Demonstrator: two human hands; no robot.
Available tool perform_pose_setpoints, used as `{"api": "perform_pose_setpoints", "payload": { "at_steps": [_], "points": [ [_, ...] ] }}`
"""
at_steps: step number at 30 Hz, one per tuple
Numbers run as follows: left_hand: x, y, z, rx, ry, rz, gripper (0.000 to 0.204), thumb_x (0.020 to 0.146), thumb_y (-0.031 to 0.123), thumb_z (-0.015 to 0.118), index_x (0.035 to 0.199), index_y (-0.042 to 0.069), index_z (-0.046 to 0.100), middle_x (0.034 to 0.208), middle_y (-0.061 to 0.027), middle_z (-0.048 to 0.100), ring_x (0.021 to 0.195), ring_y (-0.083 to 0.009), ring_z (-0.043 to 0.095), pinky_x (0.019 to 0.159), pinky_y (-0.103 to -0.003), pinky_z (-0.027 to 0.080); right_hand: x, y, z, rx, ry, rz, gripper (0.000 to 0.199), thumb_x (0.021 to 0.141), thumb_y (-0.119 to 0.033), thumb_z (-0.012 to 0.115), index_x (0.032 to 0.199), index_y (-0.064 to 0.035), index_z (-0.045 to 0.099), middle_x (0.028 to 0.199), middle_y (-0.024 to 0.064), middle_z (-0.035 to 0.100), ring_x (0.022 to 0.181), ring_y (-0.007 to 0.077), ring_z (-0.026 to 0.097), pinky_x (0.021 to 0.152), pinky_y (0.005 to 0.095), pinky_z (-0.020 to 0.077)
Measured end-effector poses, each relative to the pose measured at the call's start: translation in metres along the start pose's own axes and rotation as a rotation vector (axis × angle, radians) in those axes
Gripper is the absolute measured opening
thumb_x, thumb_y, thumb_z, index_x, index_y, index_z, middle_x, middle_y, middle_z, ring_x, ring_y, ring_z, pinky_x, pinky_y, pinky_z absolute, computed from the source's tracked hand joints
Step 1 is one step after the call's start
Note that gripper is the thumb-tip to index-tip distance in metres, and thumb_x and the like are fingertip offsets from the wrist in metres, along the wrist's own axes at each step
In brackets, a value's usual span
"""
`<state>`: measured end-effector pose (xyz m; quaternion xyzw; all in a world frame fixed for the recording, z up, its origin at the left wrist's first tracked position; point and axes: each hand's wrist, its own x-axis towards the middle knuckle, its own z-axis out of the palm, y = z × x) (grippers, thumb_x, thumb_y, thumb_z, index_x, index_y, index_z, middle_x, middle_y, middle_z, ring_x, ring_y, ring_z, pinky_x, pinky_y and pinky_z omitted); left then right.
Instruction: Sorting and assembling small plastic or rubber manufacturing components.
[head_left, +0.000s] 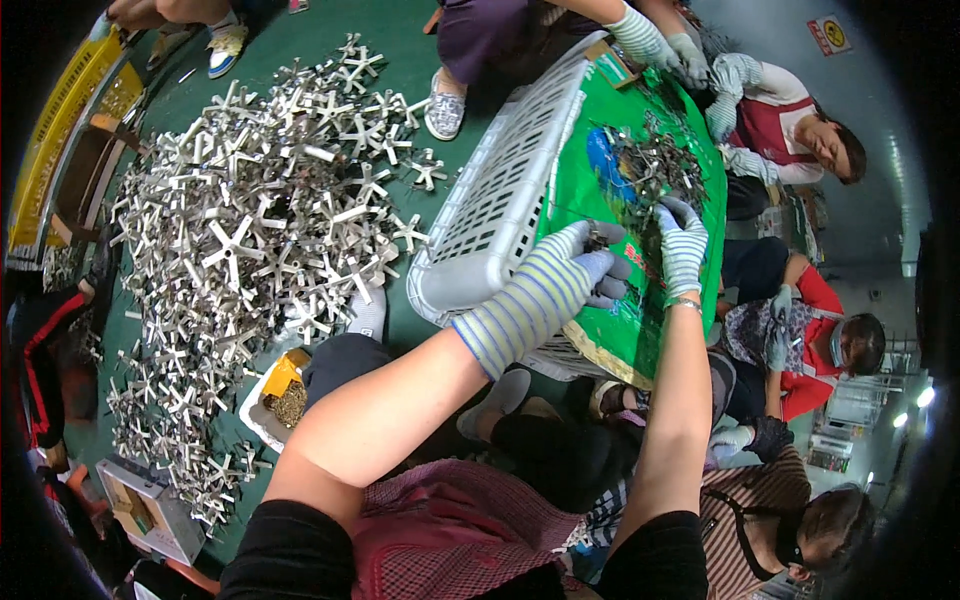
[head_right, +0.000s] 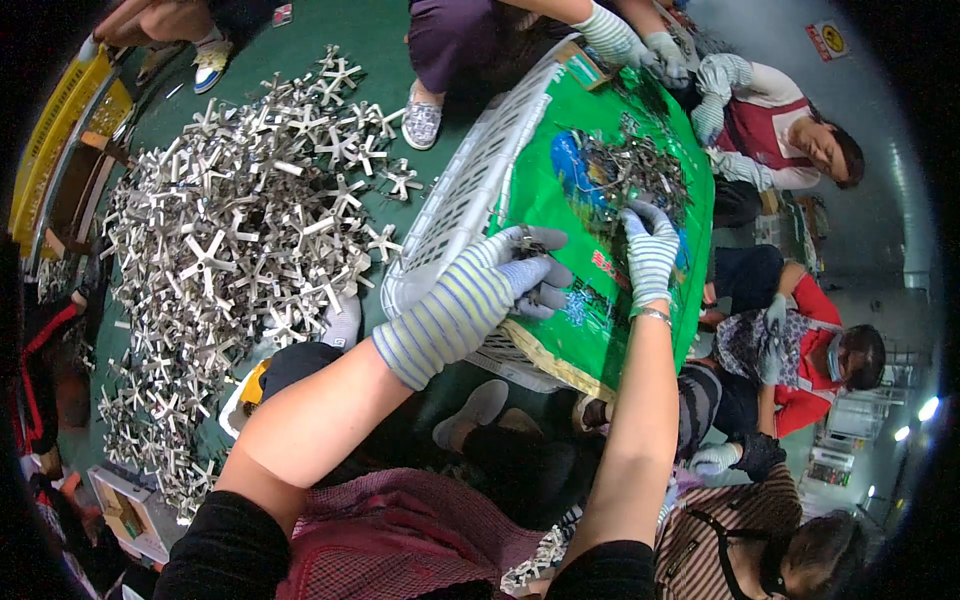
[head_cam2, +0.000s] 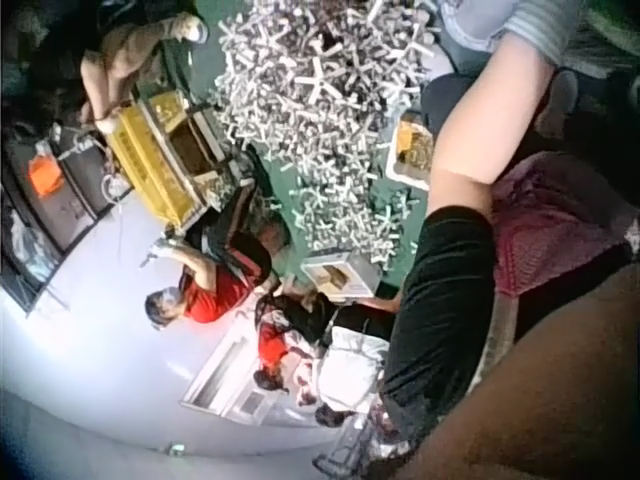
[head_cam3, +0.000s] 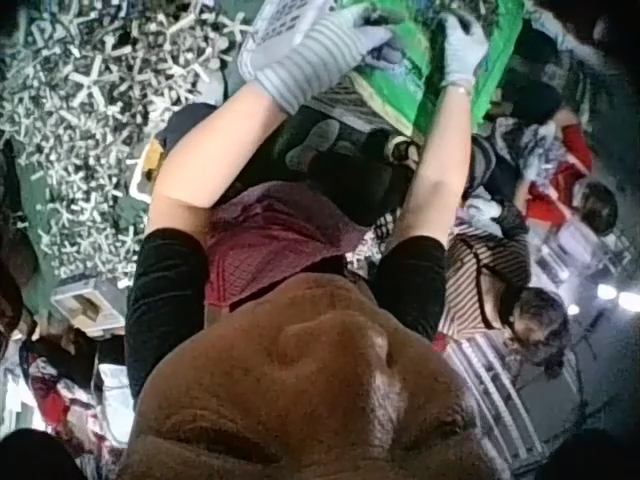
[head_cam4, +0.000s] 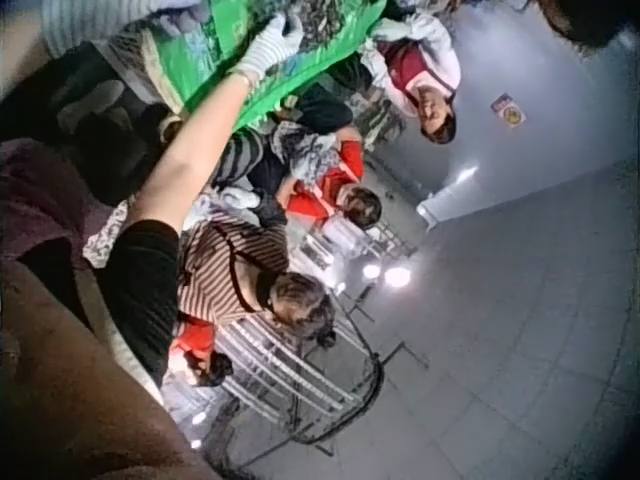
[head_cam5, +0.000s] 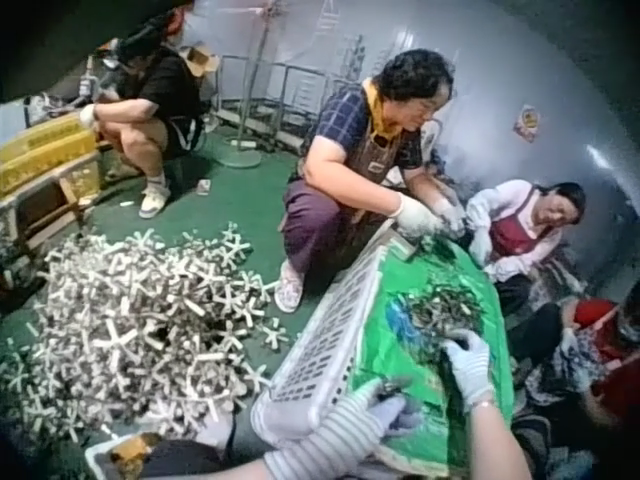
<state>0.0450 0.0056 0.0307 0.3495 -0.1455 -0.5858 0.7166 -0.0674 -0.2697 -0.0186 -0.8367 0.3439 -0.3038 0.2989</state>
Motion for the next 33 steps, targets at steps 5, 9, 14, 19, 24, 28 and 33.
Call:
{"api": "perform_pose_setpoints", "payload": {
  "at_steps": [5, 9, 14, 19, 24, 28, 33],
  "points": [
    [0.001, -0.002, 0.007, 0.02, -0.01, 0.004, 0.038, 0.093, 0.015, 0.05, 0.127, -0.001, 0.044, 0.099, -0.0106, 0.06, 0.086, -0.0164, 0.062, 0.076, -0.028, 0.053, -0.009, -0.01, -0.013, -0.068, -0.086, -0.031, 0.023, 0.083, -0.008, 0.064, 0.104, 0.0007, 0.066, 0.101, 0.009, 0.067, 0.093, 0.0169, 0.061, 0.089, 0.0284, 0.0448],
    [0.002, -0.002, 0.006, 0.022, -0.002, 0.004, 0.037, 0.094, 0.015, 0.049, 0.126, -0.001, 0.044, 0.099, -0.0099, 0.06, 0.086, -0.0159, 0.062, 0.077, -0.028, 0.053, -0.017, -0.028, -0.022, 0.312, -0.005, 0.097, 0.027, 0.087, -0.019, 0.063, 0.106, -0.0003, 0.066, 0.105, 0.0075, 0.066, 0.095, 0.0165, 0.06, 0.089, 0.0271, 0.0438],
    [0.004, -0.002, 0.007, 0.008, 0.017, -0.003, 0.036, 0.093, 0.014, 0.051, 0.125, -0.001, 0.045, 0.097, -0.0098, 0.06, 0.083, -0.0155, 0.062, 0.075, -0.027, 0.053, -0.007, -0.017, -0.039, 0.83, 0.1, 0.295, 0.036, 0.087, -0.029, 0.062, 0.114, -0.0051, 0.061, 0.114, 0.0071, 0.062, 0.096, 0.0155, 0.057, 0.085, 0.0297, 0.0457],
    [0.007, -0.005, 0.005, 0.031, 0.01, 0.001, 0.038, 0.092, 0.014, 0.053, 0.126, 0.0, 0.045, 0.097, -0.0104, 0.06, 0.081, -0.0162, 0.063, 0.074, -0.027, 0.053, -0.014, -0.02, -0.052, 1.125, 0.033, 0.39, 0.034, 0.087, -0.025, 0.062, 0.115, -0.0067, 0.058, 0.113, 0.0052, 0.061, 0.104, 0.0202, 0.056, 0.091, 0.0375, 0.0468],
    [0.01, -0.011, -0.001, -0.001, 0.013, 0.008, 0.045, 0.089, 0.015, 0.055, 0.129, -0.002, 0.04, 0.099, -0.0117, 0.058, 0.083, -0.0177, 0.06, 0.074, -0.03, 0.052, -0.04, -0.043, -0.048, 1.445, 0.202, 0.339, 0.021, 0.082, -0.006, 0.067, 0.102, -0.0069, 0.062, 0.102, 0.0071, 0.063, 0.097, 0.022, 0.059, 0.091, 0.0425, 0.0483],
    [0.003, -0.011, 0.01, 0.048, -0.004, 0.016, 0.049, 0.09, 0.016, 0.057, 0.13, -0.003, 0.036, 0.099, -0.011, 0.057, 0.082, -0.0174, 0.059, 0.075, -0.031, 0.052, -0.072, -0.081, -0.056, 1.604, 0.225, 0.136, 0.032, 0.083, -0.007, 0.066, 0.114, -0.0103, 0.058, 0.102, 0.0039, 0.062, 0.099, 0.0187, 0.056, 0.096, 0.0438, 0.0433],
    [0.001, -0.022, 0.008, 0.163, 0.038, -0.035, 0.052, 0.088, 0.018, 0.06, 0.131, 0.0, 0.037, 0.096, -0.0094, 0.056, 0.079, -0.0163, 0.058, 0.072, -0.031, 0.051, -0.093, -0.072, -0.071, 1.429, 0.421, -0.025, 0.026, 0.086, -0.007, 0.062, 0.112, -0.0089, 0.056, 0.097, 0.0017, 0.059, 0.091, 0.0146, 0.056, 0.085, 0.0341, 0.0449]
  ]
}}
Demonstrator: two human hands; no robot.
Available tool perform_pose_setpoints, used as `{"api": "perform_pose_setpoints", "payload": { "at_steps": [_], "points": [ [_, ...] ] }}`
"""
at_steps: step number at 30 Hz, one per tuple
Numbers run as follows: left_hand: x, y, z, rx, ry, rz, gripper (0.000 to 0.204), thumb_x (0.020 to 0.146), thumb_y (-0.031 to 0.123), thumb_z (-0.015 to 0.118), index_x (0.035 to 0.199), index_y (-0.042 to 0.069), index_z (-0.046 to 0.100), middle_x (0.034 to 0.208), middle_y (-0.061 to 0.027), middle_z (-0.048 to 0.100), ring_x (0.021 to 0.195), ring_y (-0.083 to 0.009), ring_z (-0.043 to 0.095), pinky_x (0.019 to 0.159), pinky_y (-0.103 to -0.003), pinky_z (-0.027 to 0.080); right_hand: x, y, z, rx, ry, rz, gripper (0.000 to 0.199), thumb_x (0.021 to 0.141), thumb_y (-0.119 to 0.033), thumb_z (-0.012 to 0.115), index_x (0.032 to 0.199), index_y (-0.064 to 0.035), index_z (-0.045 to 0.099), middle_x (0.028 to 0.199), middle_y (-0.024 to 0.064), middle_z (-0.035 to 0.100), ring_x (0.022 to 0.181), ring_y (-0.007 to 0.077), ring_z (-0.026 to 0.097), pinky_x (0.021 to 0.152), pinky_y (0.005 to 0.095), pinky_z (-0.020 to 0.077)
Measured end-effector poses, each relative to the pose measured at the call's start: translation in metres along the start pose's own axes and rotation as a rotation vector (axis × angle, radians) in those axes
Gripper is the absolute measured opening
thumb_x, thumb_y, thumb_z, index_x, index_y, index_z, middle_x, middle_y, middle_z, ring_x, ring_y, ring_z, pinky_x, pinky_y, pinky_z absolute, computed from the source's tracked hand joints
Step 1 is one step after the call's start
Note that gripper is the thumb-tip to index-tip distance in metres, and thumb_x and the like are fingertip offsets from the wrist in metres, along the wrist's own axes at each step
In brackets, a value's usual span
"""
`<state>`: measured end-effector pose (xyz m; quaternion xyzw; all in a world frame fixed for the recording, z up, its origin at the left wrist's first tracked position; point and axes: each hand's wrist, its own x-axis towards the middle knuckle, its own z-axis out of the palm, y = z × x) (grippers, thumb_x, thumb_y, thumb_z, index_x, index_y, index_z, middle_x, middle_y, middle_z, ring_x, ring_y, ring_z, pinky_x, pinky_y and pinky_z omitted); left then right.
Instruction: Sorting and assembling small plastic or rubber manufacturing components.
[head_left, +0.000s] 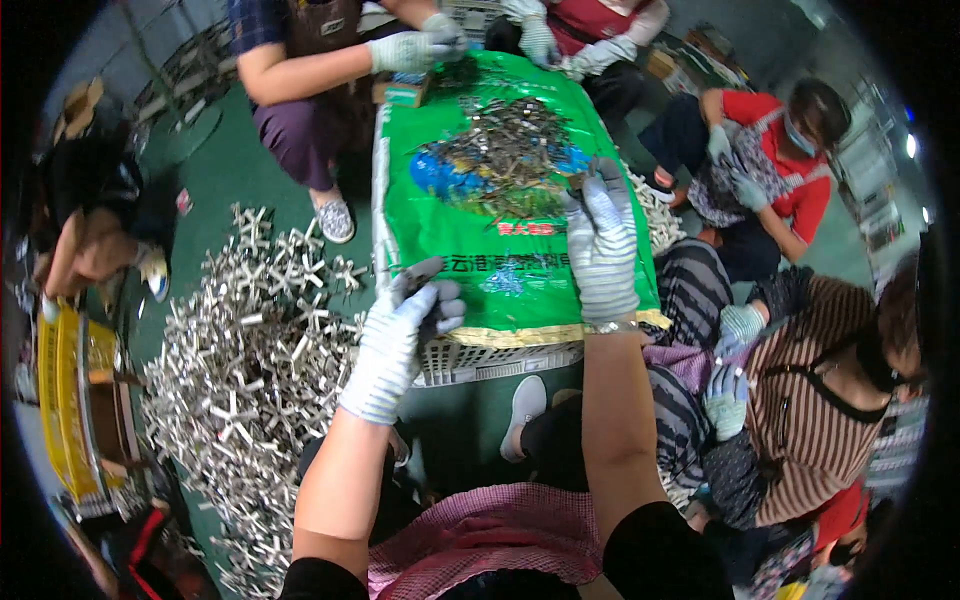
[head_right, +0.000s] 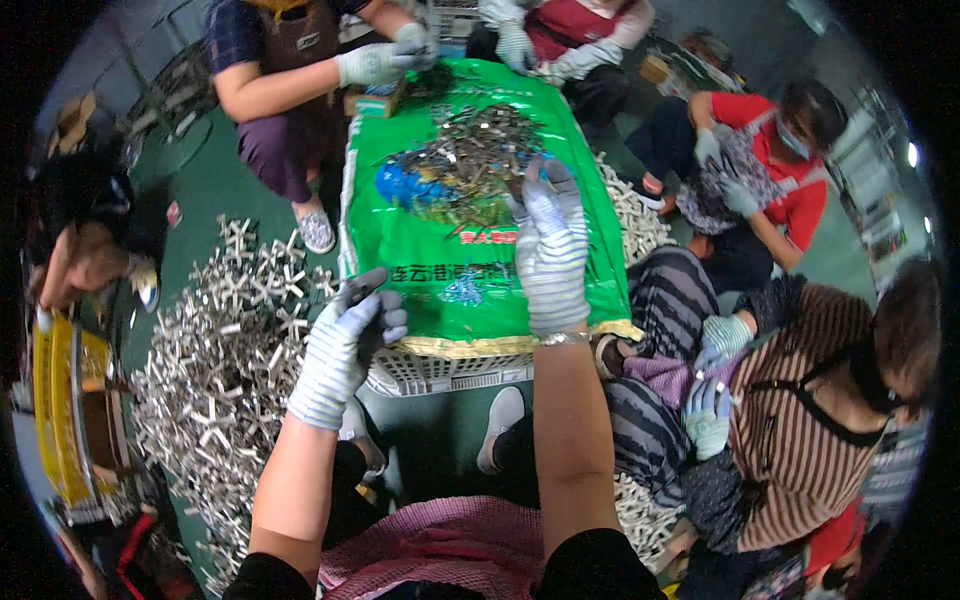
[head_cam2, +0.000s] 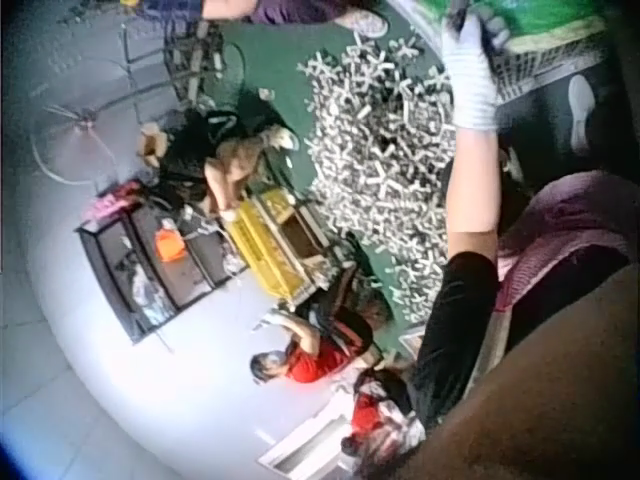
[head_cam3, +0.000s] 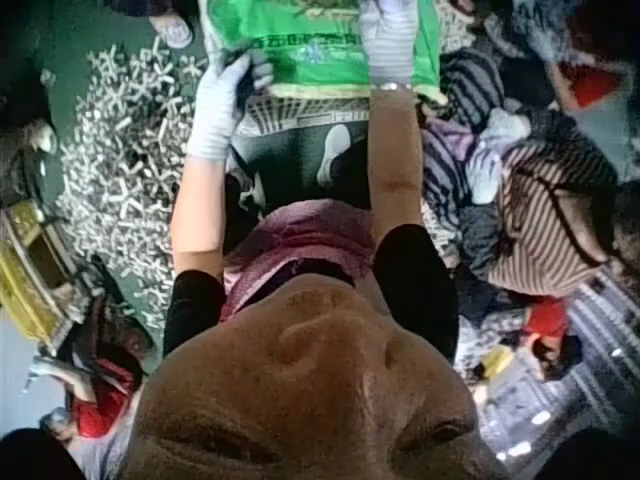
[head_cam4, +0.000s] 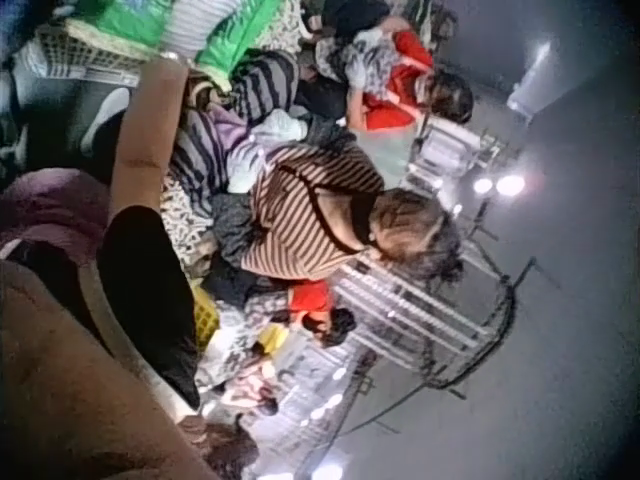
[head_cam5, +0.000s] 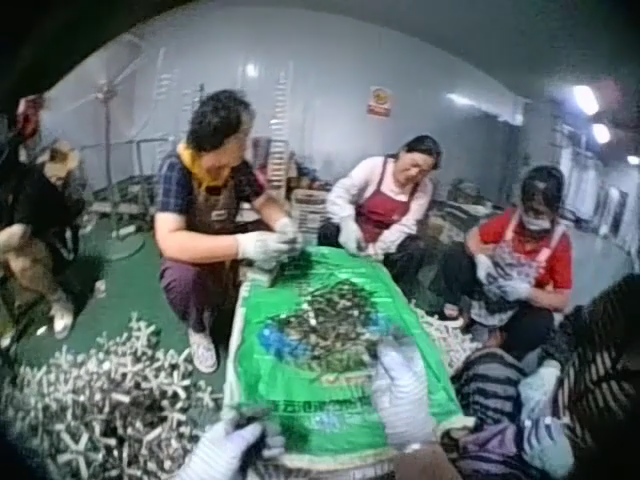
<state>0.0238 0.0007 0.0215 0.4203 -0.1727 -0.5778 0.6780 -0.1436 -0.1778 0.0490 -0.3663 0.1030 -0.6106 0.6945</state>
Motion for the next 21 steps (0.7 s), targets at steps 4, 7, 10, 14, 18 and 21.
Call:
{"api": "perform_pose_setpoints", "payload": {
  "at_steps": [4, 7, 10, 14, 18, 21],
  "points": [
    [0.0, -0.012, -0.008, 0.003, -0.041, 0.02, 0.054, 0.085, 0.019, 0.065, 0.129, 0.0, 0.039, 0.095, -0.0084, 0.054, 0.079, -0.0179, 0.056, 0.07, -0.032, 0.051, -0.004, -0.025, -0.016, 0.302, 0.011, 0.046, 0.013, 0.086, -0.008, 0.063, 0.098, -0.0102, 0.058, 0.09, -0.0014, 0.059, 0.069, 0.0085, 0.048, 0.063, 0.0253, 0.0414],
    [-0.002, -0.018, -0.002, 0.071, -0.019, -0.014, 0.05, 0.087, 0.015, 0.062, 0.129, 0.0, 0.04, 0.097, -0.0088, 0.055, 0.083, -0.0191, 0.058, 0.073, -0.033, 0.053, -0.005, -0.033, -0.033, 0.666, 0.084, 0.105, 0.007, 0.085, -0.012, 0.065, 0.09, -0.0084, 0.061, 0.08, -0.0018, 0.056, 0.068, 0.0088, 0.046, 0.063, 0.0259, 0.0396],
    [-0.003, -0.021, 0.002, 0.089, -0.047, -0.017, 0.05, 0.086, 0.017, 0.063, 0.128, 0.001, 0.041, 0.096, -0.0087, 0.057, 0.081, -0.0191, 0.059, 0.072, -0.033, 0.053, -0.001, -0.045, -0.045, 0.815, 0.012, 0.068, 0.018, 0.085, -0.016, 0.065, 0.1, -0.0073, 0.061, 0.081, -0.0032, 0.053, 0.069, 0.0086, 0.041, 0.066, 0.0265, 0.0373],
    [0.007, -0.028, -0.001, 0.079, -0.081, -0.038, 0.052, 0.084, 0.016, 0.066, 0.128, 0.001, 0.042, 0.093, -0.008, 0.058, 0.079, -0.0185, 0.059, 0.071, -0.033, 0.053, 0.001, -0.063, -0.057, 0.852, -0.016, -0.009, 0.012, 0.085, -0.015, 0.066, 0.092, -0.0074, 0.061, 0.081, -0.0036, 0.054, 0.069, 0.0084, 0.043, 0.065, 0.0256, 0.0377],
    [0.016, -0.03, 0.007, 0.136, -0.028, -0.053, 0.049, 0.085, 0.015, 0.063, 0.128, 0.002, 0.043, 0.091, -0.0057, 0.059, 0.077, -0.0158, 0.058, 0.068, -0.031, 0.053, 0.0, -0.082, -0.067, 0.811, 0.043, -0.119, 0.014, 0.085, -0.017, 0.066, 0.095, -0.0079, 0.064, 0.074, -0.0044, 0.048, 0.067, 0.0081, 0.038, 0.064, 0.0239, 0.0349],
    [0.015, -0.03, 0.006, 0.146, 0.003, -0.04, 0.046, 0.086, 0.014, 0.062, 0.126, 0.003, 0.045, 0.091, -0.0049, 0.059, 0.077, -0.0156, 0.058, 0.068, -0.031, 0.053, 0.003, -0.081, -0.068, 0.778, 0.044, -0.178, 0.01, 0.085, -0.016, 0.066, 0.091, -0.0096, 0.062, 0.076, -0.0063, 0.053, 0.062, 0.0069, 0.037, 0.06, 0.0232, 0.0339]
  ]
}}
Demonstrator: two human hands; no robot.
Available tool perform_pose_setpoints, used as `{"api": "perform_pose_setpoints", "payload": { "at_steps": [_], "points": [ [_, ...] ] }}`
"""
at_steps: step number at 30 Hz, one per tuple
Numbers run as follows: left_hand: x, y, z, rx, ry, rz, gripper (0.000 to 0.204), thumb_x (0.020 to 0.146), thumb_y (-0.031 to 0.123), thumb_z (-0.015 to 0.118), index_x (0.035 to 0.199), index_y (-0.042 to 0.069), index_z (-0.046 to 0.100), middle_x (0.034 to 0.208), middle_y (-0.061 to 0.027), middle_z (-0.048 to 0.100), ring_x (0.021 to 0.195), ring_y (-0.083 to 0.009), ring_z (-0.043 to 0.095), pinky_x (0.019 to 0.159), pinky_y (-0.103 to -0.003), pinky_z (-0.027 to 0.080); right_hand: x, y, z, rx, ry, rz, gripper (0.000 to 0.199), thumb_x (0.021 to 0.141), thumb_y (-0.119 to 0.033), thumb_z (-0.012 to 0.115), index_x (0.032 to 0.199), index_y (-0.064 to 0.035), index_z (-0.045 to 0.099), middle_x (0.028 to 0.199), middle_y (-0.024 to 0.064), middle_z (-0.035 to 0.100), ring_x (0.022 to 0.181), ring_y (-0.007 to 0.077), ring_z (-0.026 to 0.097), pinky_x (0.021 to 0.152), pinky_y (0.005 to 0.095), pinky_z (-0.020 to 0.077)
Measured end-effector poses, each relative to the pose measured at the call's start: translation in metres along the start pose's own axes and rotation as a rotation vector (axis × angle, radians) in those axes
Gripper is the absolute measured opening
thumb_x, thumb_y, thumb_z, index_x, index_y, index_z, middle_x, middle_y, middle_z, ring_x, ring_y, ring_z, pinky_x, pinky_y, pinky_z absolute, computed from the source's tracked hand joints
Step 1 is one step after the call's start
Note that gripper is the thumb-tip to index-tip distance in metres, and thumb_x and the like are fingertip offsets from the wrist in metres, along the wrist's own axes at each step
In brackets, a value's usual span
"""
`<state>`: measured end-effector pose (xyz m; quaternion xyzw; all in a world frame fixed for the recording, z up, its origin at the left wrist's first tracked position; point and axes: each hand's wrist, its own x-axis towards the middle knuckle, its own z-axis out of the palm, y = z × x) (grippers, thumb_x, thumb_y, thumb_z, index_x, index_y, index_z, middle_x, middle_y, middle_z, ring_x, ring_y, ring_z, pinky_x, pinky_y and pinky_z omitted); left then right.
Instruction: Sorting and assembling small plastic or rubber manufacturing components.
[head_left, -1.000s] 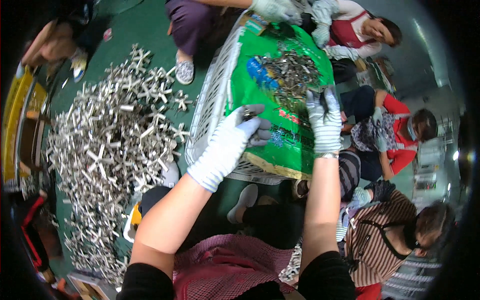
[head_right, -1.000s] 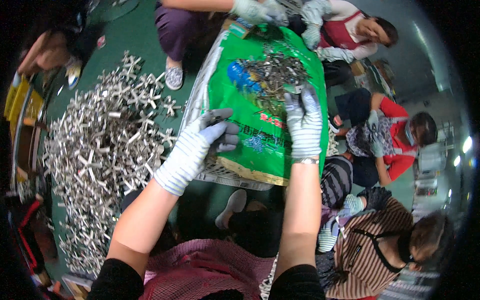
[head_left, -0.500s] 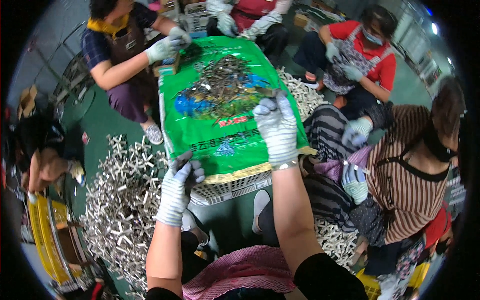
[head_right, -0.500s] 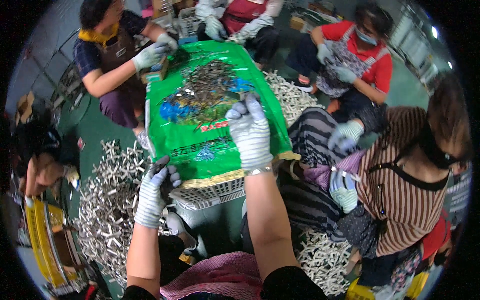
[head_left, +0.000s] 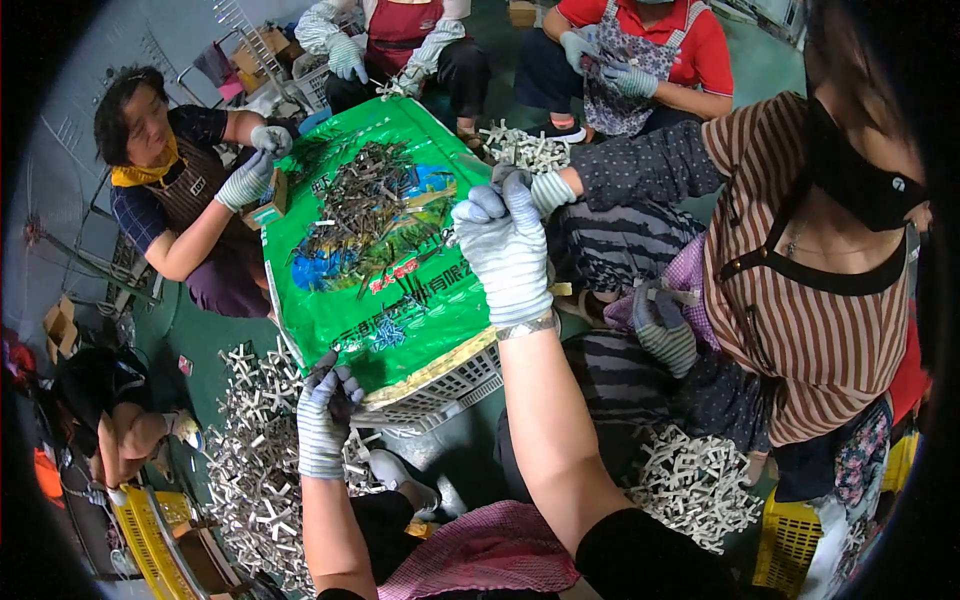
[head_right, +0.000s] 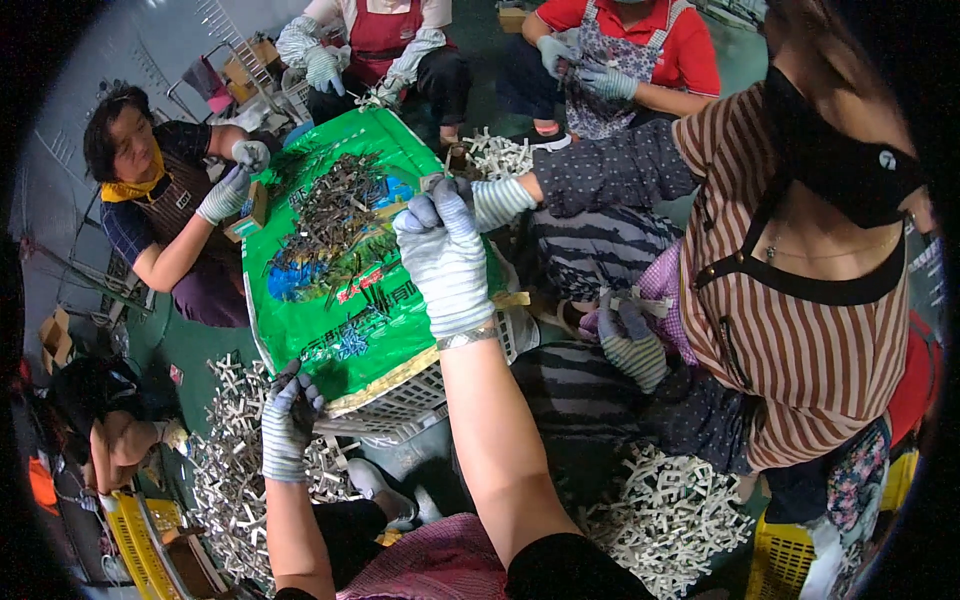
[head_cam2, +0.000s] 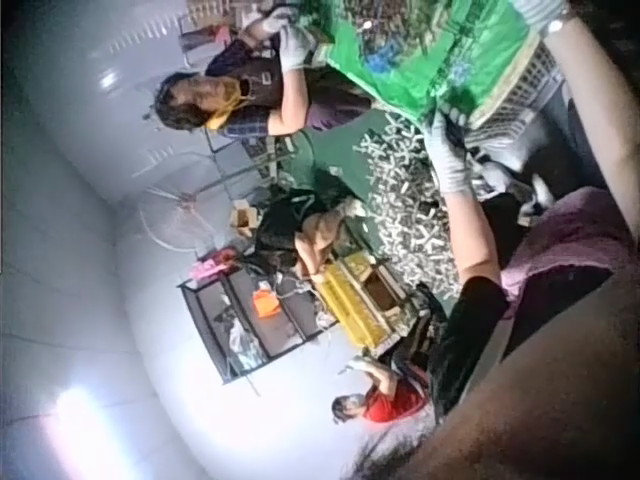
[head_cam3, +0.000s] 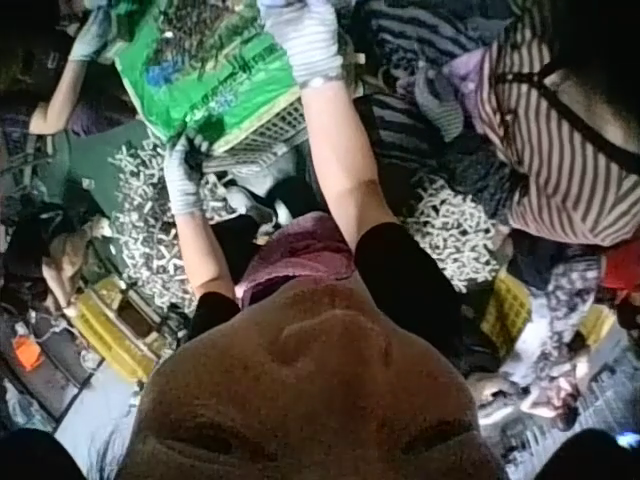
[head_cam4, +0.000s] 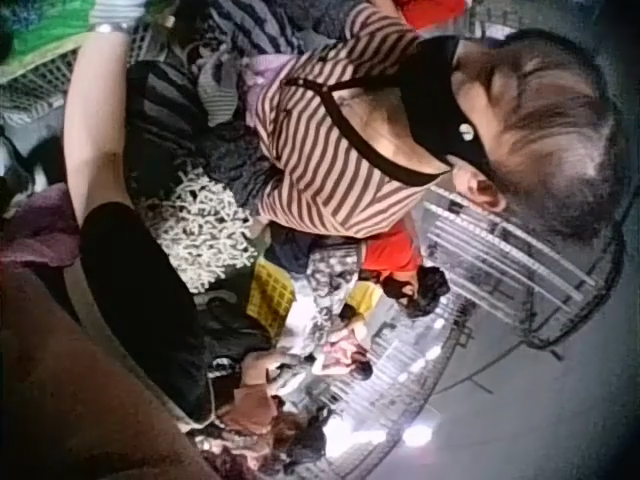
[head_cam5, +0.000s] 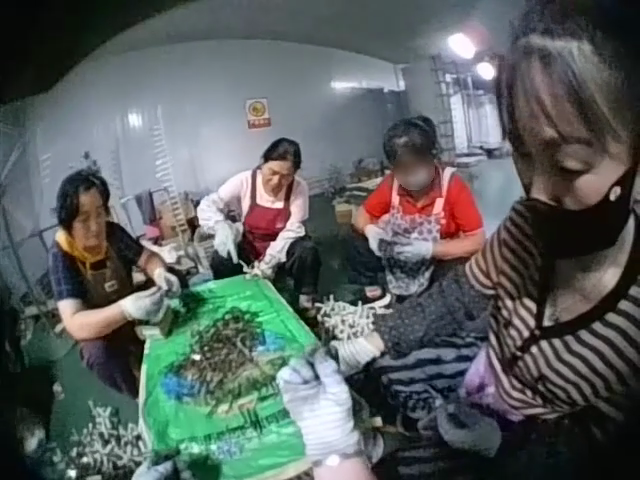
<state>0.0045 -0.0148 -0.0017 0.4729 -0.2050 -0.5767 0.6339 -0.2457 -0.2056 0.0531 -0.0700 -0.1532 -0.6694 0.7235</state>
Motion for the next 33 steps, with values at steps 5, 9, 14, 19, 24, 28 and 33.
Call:
{"api": "perform_pose_setpoints", "payload": {
  "at_steps": [5, 9, 14, 19, 24, 28, 33],
  "points": [
    [0.001, -0.001, -0.003, 0.014, 0.014, -0.049, 0.051, 0.083, 0.015, 0.066, 0.129, 0.007, 0.044, 0.092, -0.0009, 0.06, 0.079, -0.0142, 0.059, 0.07, -0.031, 0.052, 0.001, -0.004, 0.0, -0.02, -0.012, -0.03, 0.008, 0.086, -0.016, 0.065, 0.091, -0.0102, 0.062, 0.078, -0.0068, 0.055, 0.061, 0.0056, 0.037, 0.06, 0.0226, 0.033],
    [-0.001, 0.0, 0.002, 0.013, 0.033, -0.025, 0.045, 0.086, 0.013, 0.062, 0.126, 0.004, 0.044, 0.09, -0.0041, 0.06, 0.077, -0.015, 0.06, 0.066, -0.03, 0.053, 0.002, -0.002, -0.002, -0.017, -0.022, -0.034, 0.009, 0.086, -0.016, 0.065, 0.092, -0.0096, 0.062, 0.078, -0.0073, 0.055, 0.062, 0.0057, 0.036, 0.061, 0.0223, 0.0328],
    [-0.001, 0.0, 0.003, 0.012, 0.005, -0.031, 0.046, 0.085, 0.013, 0.063, 0.126, 0.004, 0.044, 0.09, -0.0037, 0.06, 0.077, -0.015, 0.059, 0.067, -0.031, 0.054, 0.004, -0.003, -0.007, -0.003, -0.051, -0.011, 0.011, 0.085, -0.017, 0.067, 0.092, -0.0104, 0.062, 0.076, -0.0063, 0.054, 0.062, 0.0061, 0.036, 0.061, 0.0221, 0.0323],
    [0.0, -0.003, -0.004, 0.011, -0.017, -0.031, 0.048, 0.085, 0.014, 0.063, 0.127, 0.003, 0.044, 0.092, -0.0041, 0.059, 0.078, -0.0153, 0.059, 0.069, -0.031, 0.053, -0.001, 0.002, 0.004, -0.371, 0.024, -0.198, 0.015, 0.082, -0.001, 0.065, 0.086, -0.0149, 0.062, 0.073, -0.0047, 0.057, 0.061, 0.0062, 0.045, 0.058, 0.0211, 0.0376],
    [0.0, 0.0, -0.005, 0.001, -0.04, -0.028, 0.049, 0.084, 0.017, 0.066, 0.126, 0.004, 0.044, 0.094, -0.0054, 0.057, 0.08, -0.0167, 0.058, 0.071, -0.032, 0.053, -0.008, 0.017, 0.023, -1.326, 0.121, -0.69, 0.012, 0.079, -0.003, 0.069, 0.088, -0.0078, 0.062, 0.082, 0.0007, 0.064, 0.073, 0.0127, 0.059, 0.066, 0.028, 0.0477],
    [-0.002, 0.001, -0.005, -0.006, -0.041, -0.035, 0.052, 0.083, 0.018, 0.067, 0.126, 0.004, 0.043, 0.094, -0.0056, 0.058, 0.08, -0.0168, 0.058, 0.071, -0.033, 0.053, -0.017, 0.024, 0.029, -1.942, -0.158, -1.137, 0.017, 0.078, 0.0, 0.065, 0.092, -0.0099, 0.066, 0.085, 0.0063, 0.06, 0.081, 0.0227, 0.06, 0.074, 0.0335, 0.0487],
    [-0.004, 0.003, -0.007, -0.048, -0.079, -0.058, 0.049, 0.083, 0.017, 0.067, 0.125, 0.003, 0.044, 0.093, -0.0069, 0.058, 0.079, -0.0197, 0.059, 0.07, -0.034, 0.053, -0.019, 0.045, 0.025, -2.08, -0.208, -1.145, 0.03, 0.077, 0.001, 0.062, 0.1, -0.0176, 0.068, 0.095, 0.0085, 0.059, 0.087, 0.0252, 0.059, 0.074, 0.0344, 0.0488]
  ]
}}
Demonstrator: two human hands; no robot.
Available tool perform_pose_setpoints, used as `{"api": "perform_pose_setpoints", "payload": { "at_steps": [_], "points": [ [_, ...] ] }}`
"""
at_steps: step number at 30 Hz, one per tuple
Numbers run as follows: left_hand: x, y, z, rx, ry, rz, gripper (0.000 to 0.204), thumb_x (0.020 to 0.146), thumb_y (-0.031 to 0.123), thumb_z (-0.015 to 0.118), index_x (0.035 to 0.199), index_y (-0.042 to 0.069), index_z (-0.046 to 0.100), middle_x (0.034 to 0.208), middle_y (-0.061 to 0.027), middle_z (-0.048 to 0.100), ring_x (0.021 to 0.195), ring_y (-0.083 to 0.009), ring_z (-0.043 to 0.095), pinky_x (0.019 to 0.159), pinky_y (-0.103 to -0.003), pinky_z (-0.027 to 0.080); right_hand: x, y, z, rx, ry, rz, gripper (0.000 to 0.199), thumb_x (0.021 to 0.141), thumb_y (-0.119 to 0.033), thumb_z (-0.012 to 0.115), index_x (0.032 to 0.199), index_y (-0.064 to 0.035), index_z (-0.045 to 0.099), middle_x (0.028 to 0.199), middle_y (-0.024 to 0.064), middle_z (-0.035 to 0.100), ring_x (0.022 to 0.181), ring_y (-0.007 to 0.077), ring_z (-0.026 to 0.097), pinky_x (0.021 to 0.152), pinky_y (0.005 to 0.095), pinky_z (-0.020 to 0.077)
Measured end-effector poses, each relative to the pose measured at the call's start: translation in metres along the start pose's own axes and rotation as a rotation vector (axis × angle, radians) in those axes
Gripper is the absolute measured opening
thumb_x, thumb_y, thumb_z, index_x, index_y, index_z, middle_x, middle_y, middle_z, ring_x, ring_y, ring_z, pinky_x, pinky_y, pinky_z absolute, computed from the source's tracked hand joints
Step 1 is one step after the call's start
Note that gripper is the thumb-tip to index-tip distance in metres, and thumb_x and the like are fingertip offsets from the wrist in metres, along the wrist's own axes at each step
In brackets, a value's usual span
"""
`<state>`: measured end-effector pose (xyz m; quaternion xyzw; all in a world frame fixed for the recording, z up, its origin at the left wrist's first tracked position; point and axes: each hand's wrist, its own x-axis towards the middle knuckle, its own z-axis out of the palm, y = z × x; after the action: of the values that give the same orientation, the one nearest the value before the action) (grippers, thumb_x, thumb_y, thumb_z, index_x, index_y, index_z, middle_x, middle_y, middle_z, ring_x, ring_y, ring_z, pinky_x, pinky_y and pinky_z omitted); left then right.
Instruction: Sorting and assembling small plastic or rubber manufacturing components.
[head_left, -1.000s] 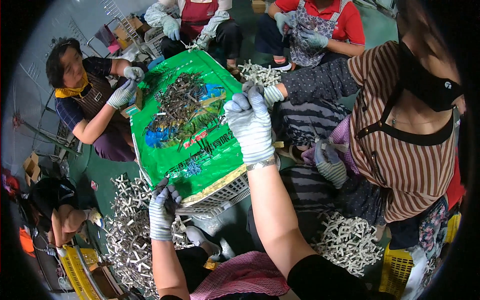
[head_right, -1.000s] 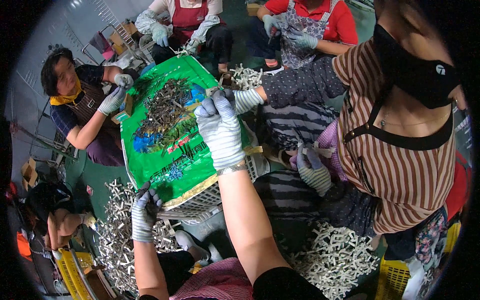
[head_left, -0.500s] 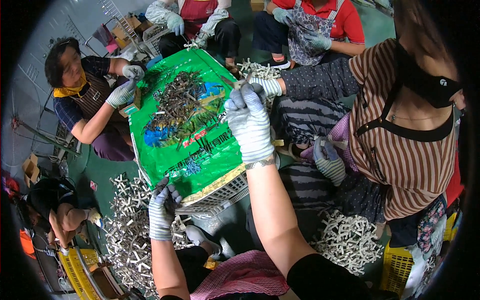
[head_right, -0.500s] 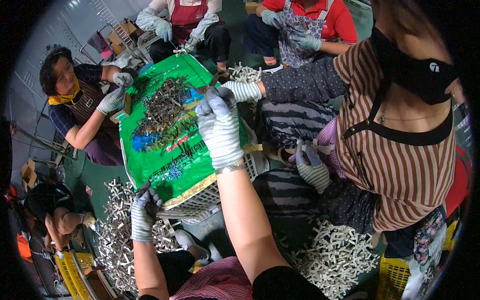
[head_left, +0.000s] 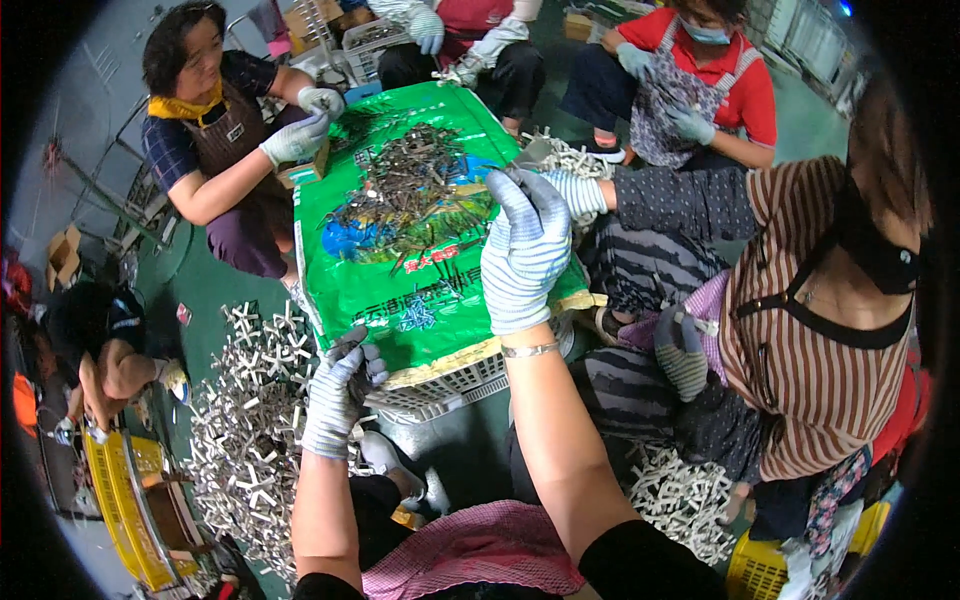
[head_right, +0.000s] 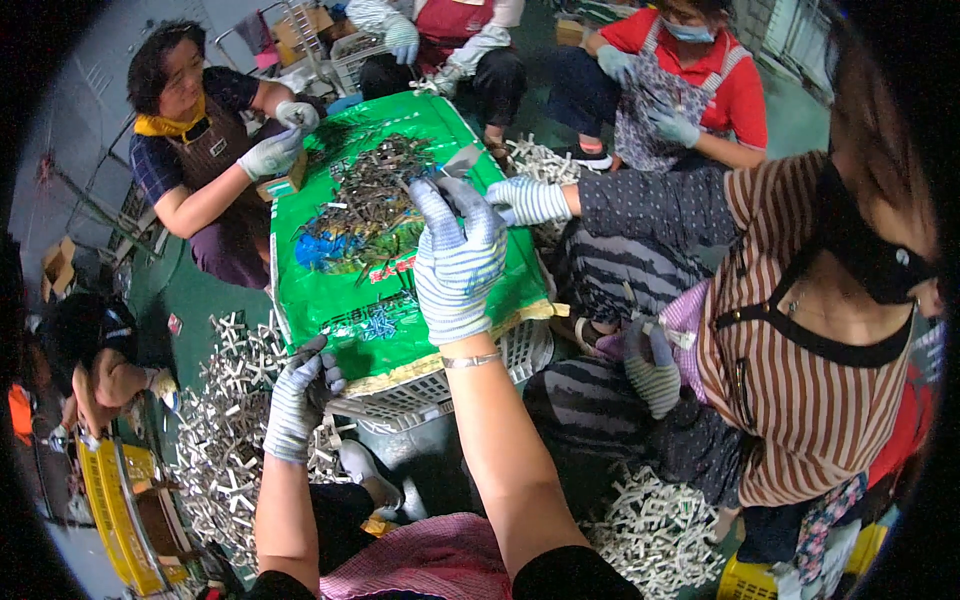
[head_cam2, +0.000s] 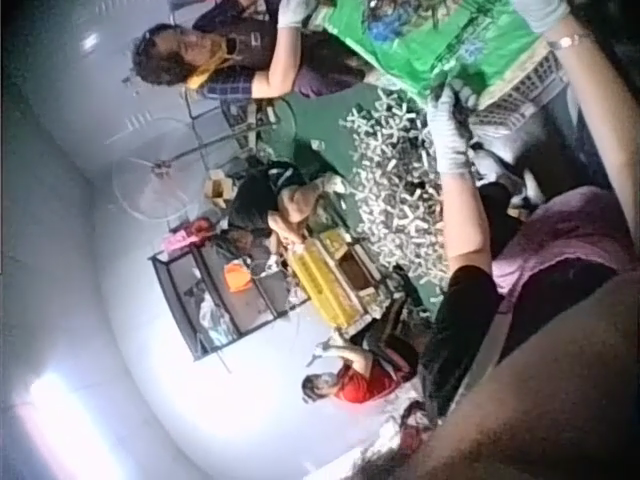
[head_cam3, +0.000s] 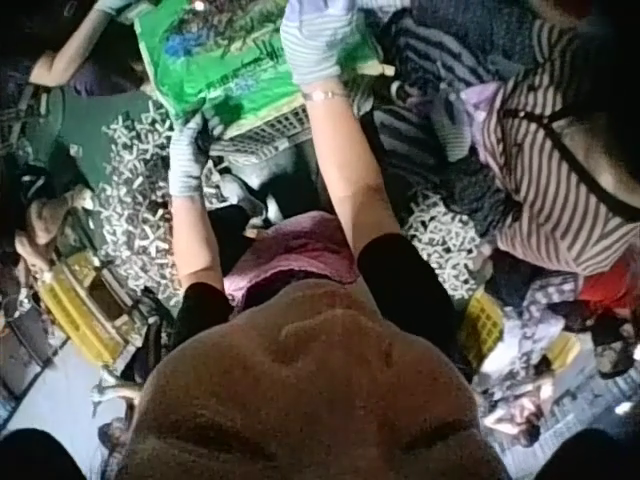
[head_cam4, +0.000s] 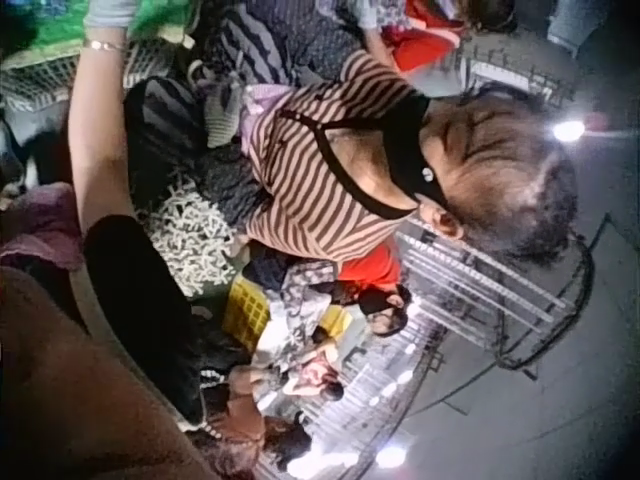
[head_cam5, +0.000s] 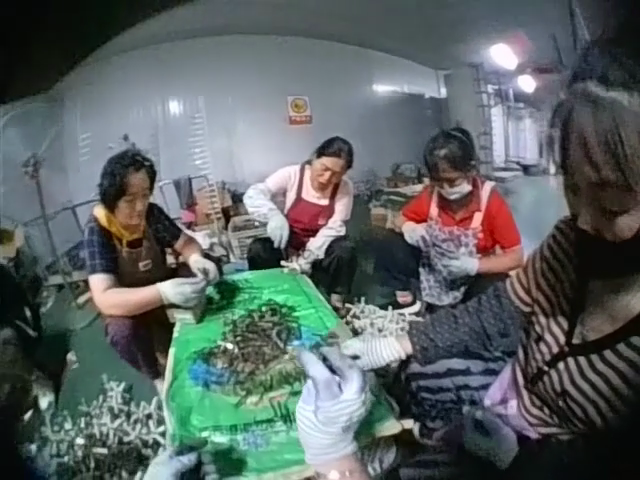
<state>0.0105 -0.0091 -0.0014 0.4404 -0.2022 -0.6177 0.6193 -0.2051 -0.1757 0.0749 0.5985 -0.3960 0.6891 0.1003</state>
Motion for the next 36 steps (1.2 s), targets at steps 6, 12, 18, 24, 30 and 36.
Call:
{"api": "perform_pose_setpoints", "payload": {
  "at_steps": [6, 12, 18, 24, 30, 36],
  "points": [
    [-0.009, 0.005, 0.007, 0.009, 0.026, 0.0, 0.05, 0.085, 0.019, 0.065, 0.127, 0.002, 0.043, 0.093, -0.0077, 0.06, 0.08, -0.0192, 0.061, 0.073, -0.034, 0.052, -0.013, -0.009, 0.011, 0.137, -0.14, -0.135, 0.042, 0.074, 0.007, 0.059, 0.107, -0.0179, 0.066, 0.102, 0.0088, 0.057, 0.091, 0.0248, 0.059, 0.075, 0.0341, 0.049],
    [-0.015, 0.016, 0.001, -0.03, 0.0, 0.025, 0.051, 0.088, 0.019, 0.06, 0.131, 0.001, 0.039, 0.098, -0.0076, 0.058, 0.082, -0.0168, 0.059, 0.076, -0.032, 0.051, -0.03, -0.027, 0.024, 0.124, -0.27, -0.195, 0.029, 0.079, -0.004, 0.061, 0.106, -0.0167, 0.064, 0.104, 0.0073, 0.06, 0.097, 0.0275, 0.057, 0.084, 0.0417, 0.0438],
    [-0.025, 0.028, 0.0, -0.027, -0.007, 0.025, 0.047, 0.09, 0.02, 0.057, 0.131, 0.002, 0.042, 0.097, -0.0059, 0.059, 0.082, -0.0167, 0.06, 0.075, -0.031, 0.051, -0.052, -0.047, 0.039, 0.113, -0.426, -0.232, 0.027, 0.081, -0.005, 0.058, 0.108, -0.0065, 0.063, 0.107, 0.0143, 0.06, 0.098, 0.0307, 0.057, 0.086, 0.0409, 0.0439],
    [-0.025, 0.024, -0.015, -0.194, -0.061, 0.09, 0.037, 0.093, 0.015, 0.052, 0.127, 0.002, 0.046, 0.098, -0.009, 0.06, 0.084, -0.0169, 0.061, 0.075, -0.03, 0.052, -0.093, -0.074, 0.055, 0.25, -0.823, -0.302, 0.025, 0.08, -0.002, 0.058, 0.105, -0.0043, 0.061, 0.107, 0.0158, 0.058, 0.1, 0.0328, 0.057, 0.088, 0.0412, 0.046],
    [-0.036, 0.041, -0.016, -0.057, -0.12, 0.124, 0.031, 0.094, 0.013, 0.045, 0.123, 0.001, 0.049, 0.098, -0.0104, 0.062, 0.082, -0.0162, 0.063, 0.073, -0.028, 0.052, -0.126, -0.083, 0.129, 0.128, -1.092, -0.716, 0.024, 0.078, -0.014, 0.059, 0.102, -0.0099, 0.06, 0.106, 0.01, 0.059, 0.097, 0.0286, 0.057, 0.085, 0.04, 0.0454],
    [-0.031, 0.052, -0.022, -0.128, -0.044, 0.113, 0.029, 0.094, 0.012, 0.046, 0.121, 0.002, 0.049, 0.093, -0.0093, 0.062, 0.076, -0.016, 0.061, 0.068, -0.028, 0.052, -0.12, -0.093, 0.215, -0.147, -1.235, -0.842, 0.022, 0.078, -0.016, 0.059, 0.099, -0.0104, 0.064, 0.106, 0.0089, 0.06, 0.099, 0.0273, 0.058, 0.086, 0.0399, 0.0448]
  ]
}}
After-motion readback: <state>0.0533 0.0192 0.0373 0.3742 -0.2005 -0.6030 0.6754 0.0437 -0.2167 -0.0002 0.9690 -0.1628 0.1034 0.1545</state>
